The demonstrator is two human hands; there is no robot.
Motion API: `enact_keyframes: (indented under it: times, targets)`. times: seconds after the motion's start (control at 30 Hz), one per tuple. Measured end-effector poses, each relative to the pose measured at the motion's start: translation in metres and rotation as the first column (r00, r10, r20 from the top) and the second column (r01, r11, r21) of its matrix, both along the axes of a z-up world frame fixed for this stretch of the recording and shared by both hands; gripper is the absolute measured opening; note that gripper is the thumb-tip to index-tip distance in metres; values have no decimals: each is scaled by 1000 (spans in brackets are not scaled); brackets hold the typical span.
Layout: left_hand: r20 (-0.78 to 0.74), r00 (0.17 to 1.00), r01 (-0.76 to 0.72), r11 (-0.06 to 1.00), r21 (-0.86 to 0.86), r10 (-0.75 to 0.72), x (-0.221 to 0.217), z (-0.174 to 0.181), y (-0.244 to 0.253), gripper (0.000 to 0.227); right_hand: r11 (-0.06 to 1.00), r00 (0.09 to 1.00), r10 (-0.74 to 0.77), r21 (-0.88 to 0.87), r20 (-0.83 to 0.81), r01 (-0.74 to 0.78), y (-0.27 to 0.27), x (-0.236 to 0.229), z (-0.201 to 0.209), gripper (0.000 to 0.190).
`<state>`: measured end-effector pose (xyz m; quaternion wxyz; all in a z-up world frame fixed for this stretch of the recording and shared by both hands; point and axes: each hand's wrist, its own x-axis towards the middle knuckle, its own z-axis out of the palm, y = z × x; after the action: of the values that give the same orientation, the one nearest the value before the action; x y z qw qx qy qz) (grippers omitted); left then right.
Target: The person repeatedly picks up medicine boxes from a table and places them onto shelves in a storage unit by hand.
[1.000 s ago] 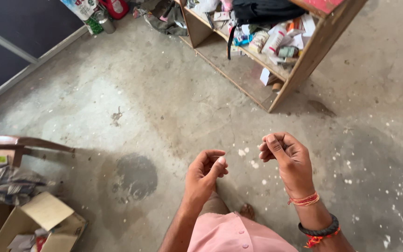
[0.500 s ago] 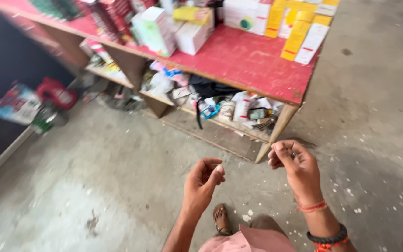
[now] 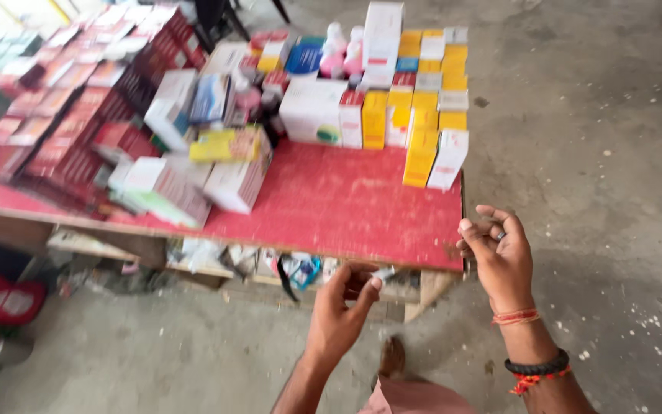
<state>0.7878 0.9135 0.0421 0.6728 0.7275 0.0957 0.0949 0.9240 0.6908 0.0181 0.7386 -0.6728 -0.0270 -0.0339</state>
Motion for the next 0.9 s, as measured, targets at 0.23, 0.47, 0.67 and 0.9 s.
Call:
enact_keyframes:
  times: [0.23,0.47,0.67,0.9]
  targets:
    - [-8,985,164,939,301,-170,99,0,10,29,822,983,-121,-541,137,176,28,72,14,65]
    - [72,928,223,697,682,-367,191,-5,14,74,536,871,87,-760,483,368,47,95,10,91]
    - [306,856,67,677,733,-416,228,-19,30,60,575,792,-130,-605,597,550,76,64,-26,65]
    - [516,658,5,689,725,-548,242,-50,53,25,598,792,-489,-520,365,610,86,55,-34,52]
